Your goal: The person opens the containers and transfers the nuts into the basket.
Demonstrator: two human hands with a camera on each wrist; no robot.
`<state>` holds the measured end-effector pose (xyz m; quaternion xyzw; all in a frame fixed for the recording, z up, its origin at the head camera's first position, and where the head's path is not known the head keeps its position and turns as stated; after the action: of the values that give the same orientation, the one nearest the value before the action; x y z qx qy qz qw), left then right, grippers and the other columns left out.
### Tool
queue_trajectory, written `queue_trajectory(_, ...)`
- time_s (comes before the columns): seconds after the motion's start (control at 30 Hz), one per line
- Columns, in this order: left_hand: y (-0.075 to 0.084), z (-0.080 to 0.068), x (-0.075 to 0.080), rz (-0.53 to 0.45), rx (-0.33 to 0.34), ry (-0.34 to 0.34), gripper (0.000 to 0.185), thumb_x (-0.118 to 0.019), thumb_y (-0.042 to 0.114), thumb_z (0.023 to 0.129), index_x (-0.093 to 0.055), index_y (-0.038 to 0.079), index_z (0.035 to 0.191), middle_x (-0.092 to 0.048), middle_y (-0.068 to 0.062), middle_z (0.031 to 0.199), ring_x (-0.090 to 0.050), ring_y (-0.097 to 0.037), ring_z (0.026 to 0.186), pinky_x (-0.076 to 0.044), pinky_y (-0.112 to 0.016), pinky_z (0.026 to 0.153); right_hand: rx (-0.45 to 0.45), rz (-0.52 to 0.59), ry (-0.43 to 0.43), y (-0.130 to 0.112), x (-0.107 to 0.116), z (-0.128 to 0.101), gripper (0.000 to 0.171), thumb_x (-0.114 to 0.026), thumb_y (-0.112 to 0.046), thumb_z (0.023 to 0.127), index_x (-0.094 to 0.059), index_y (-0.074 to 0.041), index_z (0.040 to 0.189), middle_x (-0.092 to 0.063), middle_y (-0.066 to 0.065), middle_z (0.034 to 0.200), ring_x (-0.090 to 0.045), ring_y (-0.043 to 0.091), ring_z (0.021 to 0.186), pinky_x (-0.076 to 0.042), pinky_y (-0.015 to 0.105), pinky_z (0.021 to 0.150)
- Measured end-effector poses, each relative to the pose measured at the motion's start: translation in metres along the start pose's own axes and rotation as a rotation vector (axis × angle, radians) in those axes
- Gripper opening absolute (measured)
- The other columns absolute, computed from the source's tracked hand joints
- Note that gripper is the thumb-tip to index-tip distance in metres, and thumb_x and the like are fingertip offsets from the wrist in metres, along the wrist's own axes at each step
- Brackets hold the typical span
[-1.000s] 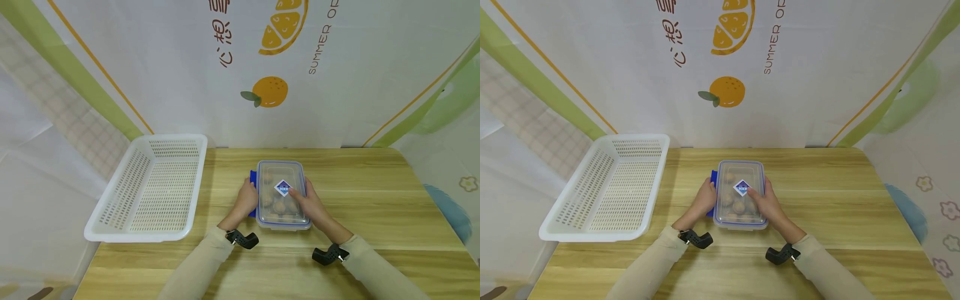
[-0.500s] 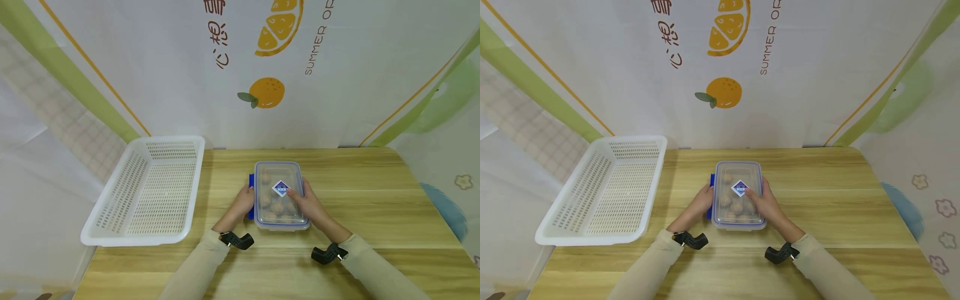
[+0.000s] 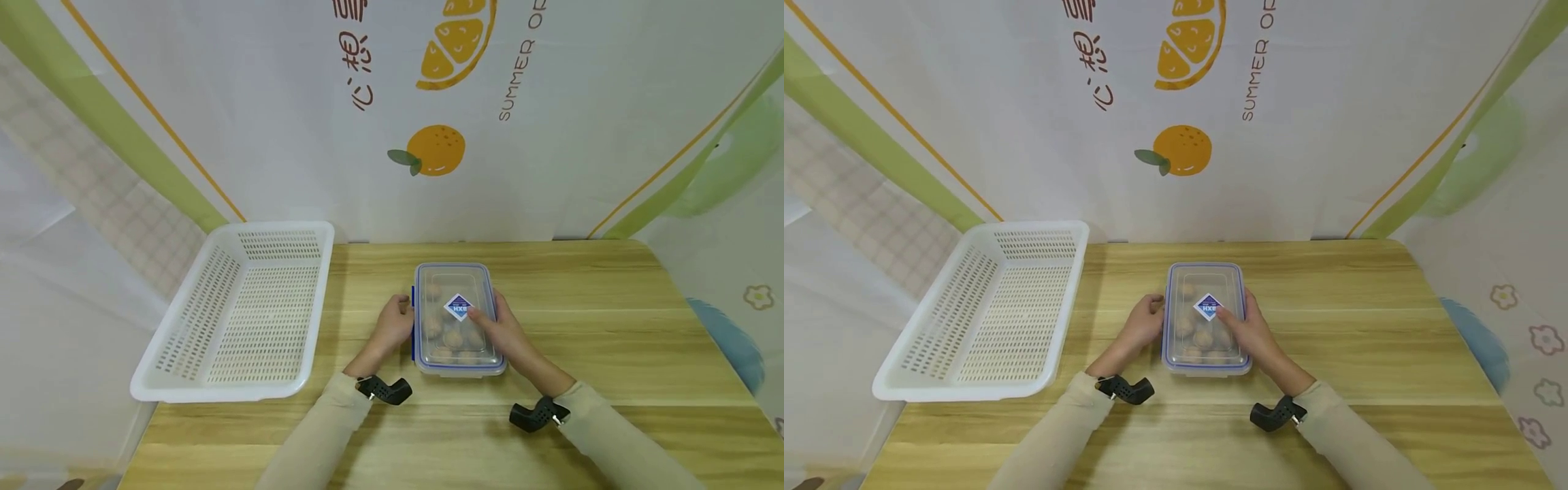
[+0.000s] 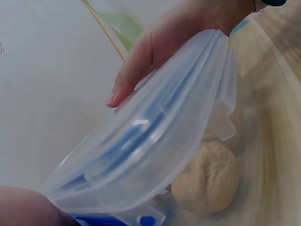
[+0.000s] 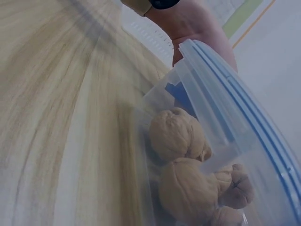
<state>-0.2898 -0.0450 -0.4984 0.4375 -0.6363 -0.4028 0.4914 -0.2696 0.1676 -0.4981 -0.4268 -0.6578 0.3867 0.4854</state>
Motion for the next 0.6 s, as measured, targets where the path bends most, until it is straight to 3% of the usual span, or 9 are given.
queue_trajectory(0.17, 0.005, -0.001, 0.007, 0.013, -0.015, 0.025, 0.044, -0.052, 0.005, 0.101, -0.046, -0.011, 0.142, -0.062, -0.018, 0.105, -0.061, -0.022, 0.082, -0.056, -0.030, 0.068, -0.015, -0.007, -0.013, -0.006, 0.001, -0.003, 0.085, -0.055, -0.037, 0.106, -0.002, -0.001, 0.162, -0.011, 0.028, 0.166, -0.013, 0.046, 0.152, -0.016, 0.060, 0.121)
queue_trajectory(0.43, 0.016, -0.004, 0.019, 0.007, -0.029, 0.046, 0.039, -0.056, 0.006, 0.102, -0.052, -0.007, 0.138, -0.061, -0.019, 0.111, -0.064, -0.032, 0.090, -0.054, -0.029, 0.066, -0.014, -0.160, 0.002, -0.008, 0.024, 0.000, 0.079, -0.056, -0.040, 0.104, -0.020, 0.005, 0.159, -0.030, 0.033, 0.156, -0.035, 0.048, 0.142, -0.036, 0.059, 0.114)
queue_trajectory(0.6, 0.019, -0.010, 0.024, -0.063, -0.002, -0.007, 0.044, -0.057, 0.011, 0.102, -0.049, -0.007, 0.142, -0.059, -0.019, 0.114, -0.065, -0.037, 0.093, -0.061, -0.041, 0.069, 0.033, -0.200, 0.009, -0.016, 0.039, -0.004, 0.073, -0.061, -0.034, 0.102, -0.031, 0.009, 0.153, -0.047, 0.031, 0.138, -0.054, 0.042, 0.121, -0.055, 0.049, 0.095)
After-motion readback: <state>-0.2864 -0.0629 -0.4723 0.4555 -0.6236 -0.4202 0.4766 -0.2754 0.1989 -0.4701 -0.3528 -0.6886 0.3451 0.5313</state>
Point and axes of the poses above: each hand's wrist, its own z-axis towards the middle knuckle, its own x-axis out of the back of the hand, y = z × x, the point moved 10 cm from there along z, towards the middle knuckle
